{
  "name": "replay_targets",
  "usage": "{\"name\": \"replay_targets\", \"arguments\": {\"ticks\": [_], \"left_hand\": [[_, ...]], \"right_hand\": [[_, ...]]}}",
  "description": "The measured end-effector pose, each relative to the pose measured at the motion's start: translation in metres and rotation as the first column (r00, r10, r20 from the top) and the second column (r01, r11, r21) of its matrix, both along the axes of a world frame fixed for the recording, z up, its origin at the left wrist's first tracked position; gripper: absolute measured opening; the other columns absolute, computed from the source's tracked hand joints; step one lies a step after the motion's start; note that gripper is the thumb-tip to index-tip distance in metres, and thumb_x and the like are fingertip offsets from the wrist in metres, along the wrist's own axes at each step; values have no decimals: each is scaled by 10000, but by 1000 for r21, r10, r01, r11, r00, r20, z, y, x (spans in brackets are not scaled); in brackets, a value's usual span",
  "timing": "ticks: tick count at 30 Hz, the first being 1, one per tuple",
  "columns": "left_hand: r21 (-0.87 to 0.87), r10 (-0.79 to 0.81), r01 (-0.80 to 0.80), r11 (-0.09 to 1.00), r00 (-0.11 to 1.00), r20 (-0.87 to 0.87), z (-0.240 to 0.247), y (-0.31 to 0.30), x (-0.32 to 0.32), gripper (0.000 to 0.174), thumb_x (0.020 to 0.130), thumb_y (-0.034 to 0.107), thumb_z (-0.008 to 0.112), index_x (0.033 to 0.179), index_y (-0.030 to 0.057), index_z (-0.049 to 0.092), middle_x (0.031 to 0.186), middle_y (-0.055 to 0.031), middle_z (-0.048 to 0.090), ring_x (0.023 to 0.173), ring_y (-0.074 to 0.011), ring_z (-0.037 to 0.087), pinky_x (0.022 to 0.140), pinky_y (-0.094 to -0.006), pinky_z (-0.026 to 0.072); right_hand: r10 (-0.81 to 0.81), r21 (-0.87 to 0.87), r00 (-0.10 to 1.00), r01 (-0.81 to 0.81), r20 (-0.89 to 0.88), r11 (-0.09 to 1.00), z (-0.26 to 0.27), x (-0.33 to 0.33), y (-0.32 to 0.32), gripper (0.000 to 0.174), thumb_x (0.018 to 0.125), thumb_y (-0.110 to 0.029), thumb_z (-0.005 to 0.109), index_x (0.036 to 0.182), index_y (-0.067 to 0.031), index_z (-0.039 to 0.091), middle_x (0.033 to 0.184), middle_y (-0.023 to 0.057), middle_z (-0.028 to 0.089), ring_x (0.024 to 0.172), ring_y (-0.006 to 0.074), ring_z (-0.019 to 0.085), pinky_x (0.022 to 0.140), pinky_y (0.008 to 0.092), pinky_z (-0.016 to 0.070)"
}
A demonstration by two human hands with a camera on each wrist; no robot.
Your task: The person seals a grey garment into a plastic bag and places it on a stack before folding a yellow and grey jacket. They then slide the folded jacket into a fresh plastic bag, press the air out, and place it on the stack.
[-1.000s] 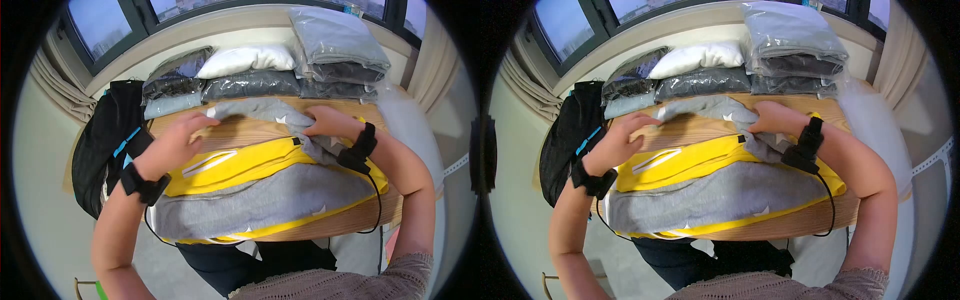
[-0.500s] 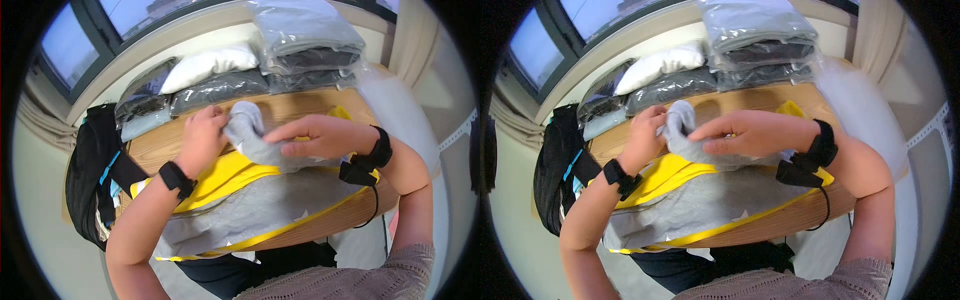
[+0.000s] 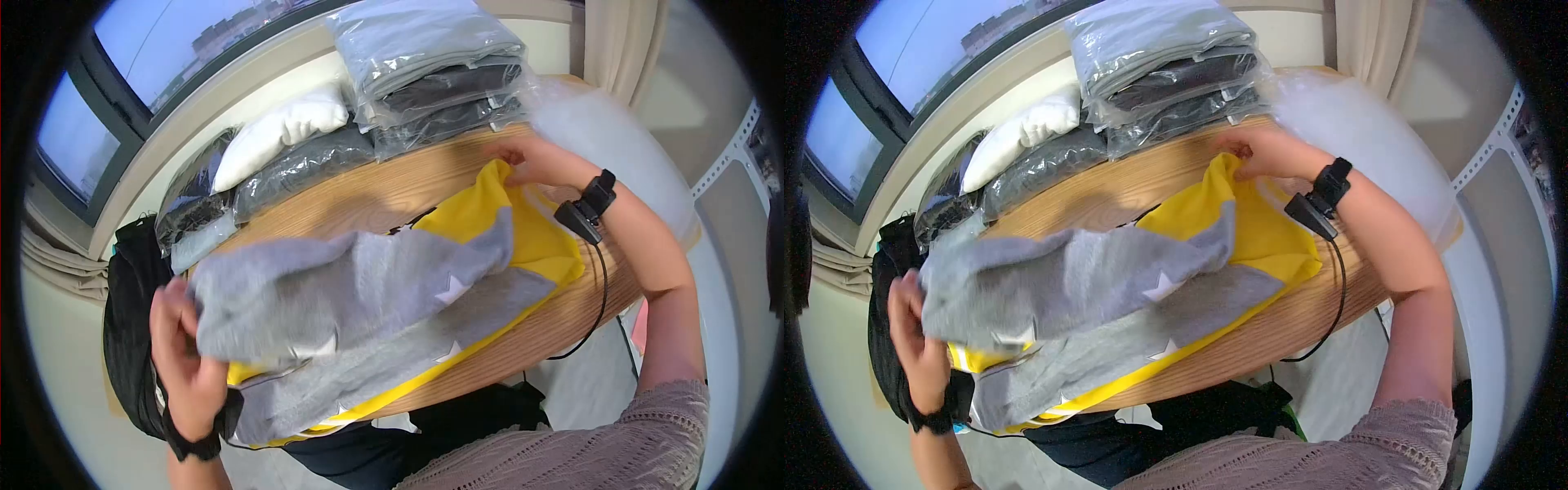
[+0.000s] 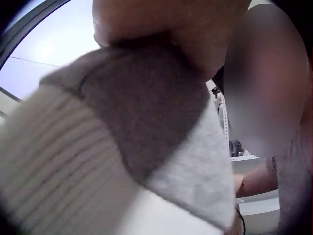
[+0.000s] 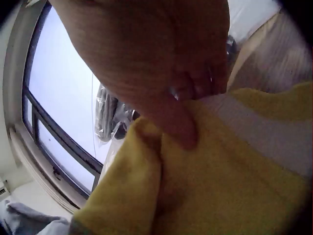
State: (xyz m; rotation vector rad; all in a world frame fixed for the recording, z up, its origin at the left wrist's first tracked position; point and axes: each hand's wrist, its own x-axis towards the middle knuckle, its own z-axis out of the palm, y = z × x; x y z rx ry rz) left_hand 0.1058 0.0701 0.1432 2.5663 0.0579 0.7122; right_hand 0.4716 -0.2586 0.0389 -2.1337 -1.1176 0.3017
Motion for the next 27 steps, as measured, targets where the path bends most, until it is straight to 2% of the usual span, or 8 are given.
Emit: {"name": "replay_targets", "arguments": {"ticks": [3,4,6,16,17,19,21,27], "left_hand": [[232,-58,39,972,996,72,-2,4,-62,818,811,212,660,1436,-33,193,750,3,357,951,-221,482,1059,-508,251],[276,-293,221,935,921,258,-9,24,-77,642,789,271,688,1269,-52,409,782,-29,421,980,-266,498,1035,-491,291],[148,157,-248,957,878,453,1,-15,-89,410,750,275,723,739,78,364,870,-127,482,893,-243,495,879,-393,384],[67,-61,57,996,997,55,-5,-14,-130,369,649,216,725,688,94,379,800,-145,446,704,-218,445,687,-317,369],[145,-524,557,818,825,-213,10,22,-138,831,793,544,618,1367,6,355,1348,-323,380,1227,-405,438,1004,-494,352],[202,129,-164,966,976,174,-7,6,-152,293,674,171,666,688,77,389,781,-121,442,702,-220,448,699,-321,376],[25,404,-411,912,883,-239,-11,36,-175,371,665,197,729,897,-7,523,780,-65,413,810,-221,453,815,-346,396],[270,243,-121,955,844,-479,-70,17,-114,499,632,207,787,1061,53,584,1399,-220,339,1251,-409,371,1024,-453,316]], "right_hand": [[-10,-175,999,16,37,985,0,8,-1,369,679,53,676,1024,-44,586,880,68,613,808,187,545,749,317,457],[-12,-174,999,18,36,985,-1,5,1,369,679,53,676,1024,-44,586,880,68,613,808,187,545,749,317,457],[-147,-218,982,171,122,961,-5,-2,6,276,685,41,682,927,-30,569,881,83,610,847,207,563,762,323,456],[218,-80,976,-218,-18,973,-24,24,-11,303,715,125,524,938,-37,648,1134,111,629,1134,270,536,958,311,422],[207,-86,978,-208,-28,974,-25,24,-12,306,701,136,513,918,-30,651,1163,111,619,1142,266,531,960,313,420],[199,-90,979,-202,-47,975,-28,22,-13,310,687,146,502,897,-24,654,1193,112,609,1151,263,526,963,315,418],[98,-52,983,-107,-154,993,-26,17,-11,311,677,154,494,900,-4,642,1218,108,596,1166,255,517,975,314,406],[110,-9,981,-112,-160,994,-34,23,-14,304,672,175,469,884,14,617,1273,128,553,1200,265,491,990,317,393]]}}
